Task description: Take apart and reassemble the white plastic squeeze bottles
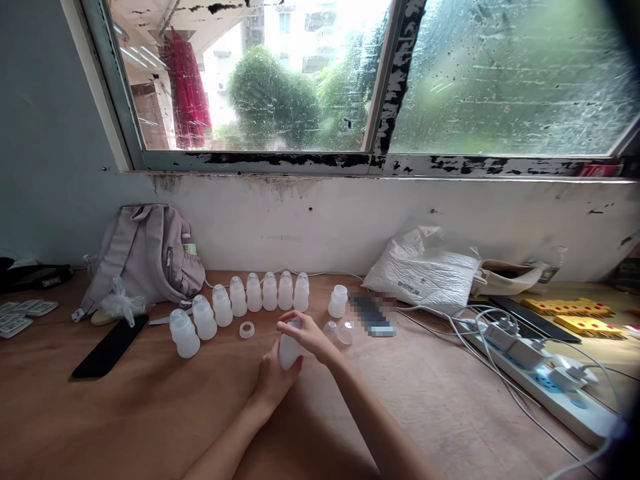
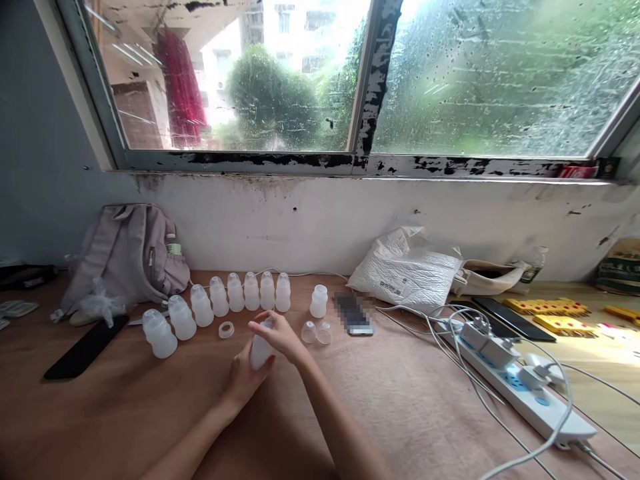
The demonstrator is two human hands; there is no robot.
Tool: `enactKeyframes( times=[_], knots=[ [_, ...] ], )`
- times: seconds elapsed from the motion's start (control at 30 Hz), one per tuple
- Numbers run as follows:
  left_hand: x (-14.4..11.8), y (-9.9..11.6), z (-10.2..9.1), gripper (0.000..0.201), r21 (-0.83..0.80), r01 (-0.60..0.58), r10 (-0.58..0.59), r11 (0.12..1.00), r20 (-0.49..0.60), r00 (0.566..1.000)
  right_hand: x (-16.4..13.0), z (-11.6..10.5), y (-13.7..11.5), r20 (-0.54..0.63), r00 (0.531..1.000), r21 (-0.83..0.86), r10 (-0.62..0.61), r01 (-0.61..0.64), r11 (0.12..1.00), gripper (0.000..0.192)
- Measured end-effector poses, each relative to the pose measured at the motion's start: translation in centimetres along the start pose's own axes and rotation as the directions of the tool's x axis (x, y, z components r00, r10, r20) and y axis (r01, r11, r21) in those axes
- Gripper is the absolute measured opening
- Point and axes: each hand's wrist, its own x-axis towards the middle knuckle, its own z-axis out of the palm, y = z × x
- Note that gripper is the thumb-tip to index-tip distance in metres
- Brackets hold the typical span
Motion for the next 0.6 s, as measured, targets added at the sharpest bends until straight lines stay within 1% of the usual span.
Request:
enactKeyframes(
  times=[0.07,0.1,0.17,0.2,0.23,0.27,0.33,0.37,0.4,0.43,0.47,0.5,0.57,0.6],
  knots=[
    [0.0,0.3,0.0,0.024,-0.153,0.045,-0.037,0.987,0.056,0.998,0.4,1.1,0.8,-0.056,0.997,0.118,0.051,-0.044,0.992,0.025],
    [0.0,0.5,0.0,0.021,-0.248,0.081,-0.058,0.965,0.099,0.993,0.5,1.3,1.1,-0.079,0.994,0.17,0.074,-0.06,0.984,0.023],
    [0.1,0.9,-0.3,0.016,-0.426,0.176,-0.098,0.887,0.2,0.975,0.6,1.5,1.2,-0.112,0.988,0.236,0.102,-0.073,0.969,0.021],
    [0.1,1.1,-0.4,0.017,-0.504,0.242,-0.119,0.829,0.265,0.957,0.6,1.5,1.1,-0.113,0.988,0.265,0.107,-0.074,0.961,0.02],
    [0.0,1.2,-0.6,0.019,-0.573,0.328,-0.137,0.751,0.352,0.926,0.5,1.4,0.8,-0.1,0.99,0.307,0.104,-0.069,0.949,0.02],
    [-0.1,1.4,-0.7,0.023,-0.629,0.427,-0.143,0.65,0.451,0.881,0.3,1.3,0.4,-0.079,0.993,0.362,0.091,-0.057,0.931,0.02],
    [-0.5,1.5,-0.8,0.035,-0.692,0.601,-0.097,0.4,0.62,0.779,-0.1,1.2,-0.6,-0.013,0.999,0.477,0.044,-0.032,0.878,0.02],
    [-0.7,1.6,-0.8,0.04,-0.701,0.653,-0.052,0.287,0.669,0.741,-0.4,1.1,-1.0,0.027,1.0,0.518,0.014,-0.026,0.855,0.02],
    [-0.9,1.6,-0.8,0.041,-0.706,0.676,-0.006,0.209,0.691,0.723,-0.5,1.0,-1.3,0.07,0.997,0.537,-0.015,-0.025,0.843,0.02],
    [-1.0,1.5,-0.8,0.041,-0.715,0.678,0.03,0.17,0.691,0.722,-0.7,0.8,-1.5,0.112,0.993,0.533,-0.038,-0.027,0.846,0.021],
    [-1.0,1.5,-0.9,0.039,-0.725,0.669,0.055,0.162,0.684,0.727,-0.7,0.5,-1.5,0.153,0.987,0.511,-0.053,-0.033,0.859,0.025],
    [-1.0,1.4,-1.0,0.037,-0.729,0.662,0.07,0.172,0.68,0.73,-0.6,0.1,-1.2,0.183,0.981,0.478,-0.062,-0.033,0.878,0.032],
    [-0.7,1.3,-1.4,0.036,-0.741,0.64,0.056,0.203,0.661,0.748,-0.2,-0.9,-0.2,0.182,0.982,0.385,-0.057,-0.018,0.923,0.04],
    [-0.4,1.1,-1.6,0.036,-0.751,0.622,0.035,0.222,0.644,0.764,0.1,-1.4,0.4,0.147,0.988,0.323,-0.044,-0.006,0.946,0.041]
  ],
)
